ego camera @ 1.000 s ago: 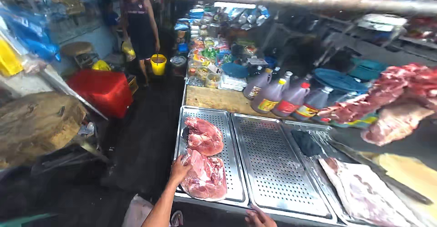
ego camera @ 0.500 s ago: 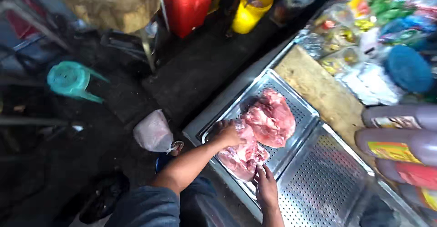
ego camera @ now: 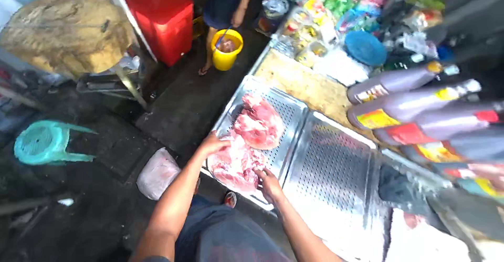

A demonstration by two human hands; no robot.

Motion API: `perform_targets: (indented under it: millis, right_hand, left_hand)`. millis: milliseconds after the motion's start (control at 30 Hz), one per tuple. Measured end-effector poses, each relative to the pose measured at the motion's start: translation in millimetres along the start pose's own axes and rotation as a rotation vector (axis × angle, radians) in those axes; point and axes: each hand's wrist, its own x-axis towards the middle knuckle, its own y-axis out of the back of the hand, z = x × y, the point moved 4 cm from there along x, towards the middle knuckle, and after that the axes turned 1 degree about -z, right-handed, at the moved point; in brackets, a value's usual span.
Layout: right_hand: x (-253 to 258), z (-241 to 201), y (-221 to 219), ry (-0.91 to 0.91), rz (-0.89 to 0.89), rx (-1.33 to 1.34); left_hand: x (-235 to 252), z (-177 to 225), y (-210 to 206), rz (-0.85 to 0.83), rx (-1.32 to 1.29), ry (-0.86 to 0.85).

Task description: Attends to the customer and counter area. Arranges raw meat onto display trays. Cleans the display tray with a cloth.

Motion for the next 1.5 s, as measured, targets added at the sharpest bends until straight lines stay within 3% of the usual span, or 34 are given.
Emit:
perform_targets:
  millis: [200,367,633,833,1133,1333,1500]
  right_hand:
    - [8.0,-3.4,10.1,-0.004,-0.094,0.122]
    - [10.6,-5.7,4.2,-0.015,-0.117,0.244]
    - [-0.8,-30.8,9.1,0.049,-0.110,0.092]
    - [-51.1,-52.0,87.2,0.123,-0.088,0.061]
    - [-73.7,-0.1,257.3,0.254,-0.046,0.360]
    - [-33.4,52.9,315.2,0.195,-0.058,0.375]
    - [-9.1,86.9,326.3,0.106,0.036,0.251]
  left_hand:
    - [14.6,3.1,-32.4,-0.034,0.308,-0.017]
    - [20.5,9.2,-24.2,-0.097,0.194,0.021]
    - [0.7,39.6,-44.0,-0.059,0.134,-0.095]
    - [-37.9,72.3,-105.7,-0.094,-0.016,-0.196]
    - [-75.0,124.2,-280.0,-0.131,0.202,-0.221]
    - [-55.4,81.9,-351.4,-0.120,0.288,-0.139]
    - [-27.8,44.2,-342.9,-0.102,0.350,-0.006]
